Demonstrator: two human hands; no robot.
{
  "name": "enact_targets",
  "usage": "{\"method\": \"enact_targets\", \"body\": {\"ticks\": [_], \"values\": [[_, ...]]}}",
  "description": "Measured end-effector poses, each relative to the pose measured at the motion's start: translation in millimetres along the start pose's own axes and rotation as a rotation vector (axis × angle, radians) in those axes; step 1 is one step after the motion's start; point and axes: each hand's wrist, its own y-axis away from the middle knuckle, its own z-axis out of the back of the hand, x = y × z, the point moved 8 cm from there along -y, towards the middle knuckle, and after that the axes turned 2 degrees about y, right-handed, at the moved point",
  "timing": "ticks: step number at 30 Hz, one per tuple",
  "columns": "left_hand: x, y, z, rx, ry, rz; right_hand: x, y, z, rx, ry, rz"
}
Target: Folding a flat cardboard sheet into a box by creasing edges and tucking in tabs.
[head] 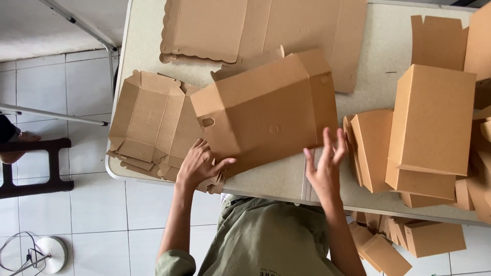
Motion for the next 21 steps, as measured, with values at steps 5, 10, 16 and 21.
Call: {"method": "enact_targets", "body": {"ticks": [5,10,16,21], "values": [[17.8,6.2,-15.1,-0.177,-0.092,0.097,27.1,24.6,-38.6,0.186,0.147,0.249],[6.8,3.2,-32.4,-0.133,0.323,0.554,42.7,27.8,-50.7,0.272,0.256,0.266],[-10.1,-2.4,-14.3,-0.36,0.697,0.705,36.9,25.5,-57.0,0.323,0.271,0.237],[-34.5,-19.0,1.7,-0.388,0.967,0.639,25.9,25.0,-66.3,0.395,0.202,0.179]]}}
